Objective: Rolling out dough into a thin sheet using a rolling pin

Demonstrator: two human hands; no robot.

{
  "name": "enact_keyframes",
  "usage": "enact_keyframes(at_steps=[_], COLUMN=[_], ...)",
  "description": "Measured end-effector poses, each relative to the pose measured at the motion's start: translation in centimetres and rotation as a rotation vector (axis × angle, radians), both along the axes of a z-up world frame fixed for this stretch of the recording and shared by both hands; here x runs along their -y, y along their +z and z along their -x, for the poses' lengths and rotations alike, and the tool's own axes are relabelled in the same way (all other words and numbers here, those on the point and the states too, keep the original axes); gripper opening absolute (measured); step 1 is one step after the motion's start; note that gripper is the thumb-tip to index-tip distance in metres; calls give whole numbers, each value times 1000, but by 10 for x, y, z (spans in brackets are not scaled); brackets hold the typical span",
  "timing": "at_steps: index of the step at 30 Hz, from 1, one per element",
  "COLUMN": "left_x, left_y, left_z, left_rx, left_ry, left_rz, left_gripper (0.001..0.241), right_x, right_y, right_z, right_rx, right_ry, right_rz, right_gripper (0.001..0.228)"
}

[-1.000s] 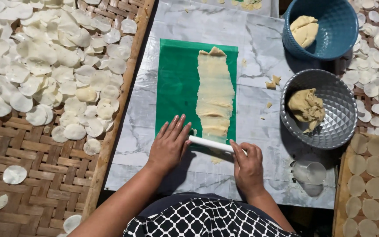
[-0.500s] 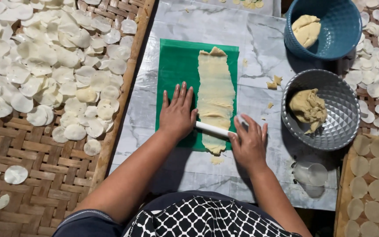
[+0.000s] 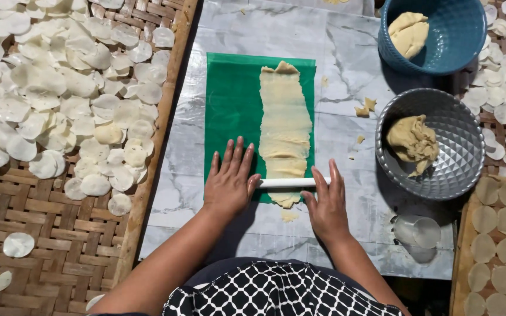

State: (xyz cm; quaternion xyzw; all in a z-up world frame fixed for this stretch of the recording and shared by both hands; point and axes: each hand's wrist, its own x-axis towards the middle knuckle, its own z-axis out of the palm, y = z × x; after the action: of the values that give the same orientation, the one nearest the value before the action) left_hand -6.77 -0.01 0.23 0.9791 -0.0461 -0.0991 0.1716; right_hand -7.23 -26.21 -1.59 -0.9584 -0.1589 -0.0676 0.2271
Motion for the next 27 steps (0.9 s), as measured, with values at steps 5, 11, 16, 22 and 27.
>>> enact_keyframes(at_steps=[5,11,16,22,27], left_x=[-5,3,14,8,-3], left_y=[-5,2,6,-19,-38], left_z=[-3,-54,-40,-30,-37], left_rx=[85,162,92,189,705], left_ry=[-1,34,0,7,-132], left_rz=[4,-30,-78,-52,1], left_gripper=[74,70,69,59,24], right_x=[21,32,-2,-26,5], right_y=[5,1,16,27,8], right_z=[0,-36,-43,-28,-37], right_rx=[94,180,37,75,154], right_ry=[123,136,32,-26,52], right_rz=[101,146,141,38,103], right_gripper=[30,35,50,44,33])
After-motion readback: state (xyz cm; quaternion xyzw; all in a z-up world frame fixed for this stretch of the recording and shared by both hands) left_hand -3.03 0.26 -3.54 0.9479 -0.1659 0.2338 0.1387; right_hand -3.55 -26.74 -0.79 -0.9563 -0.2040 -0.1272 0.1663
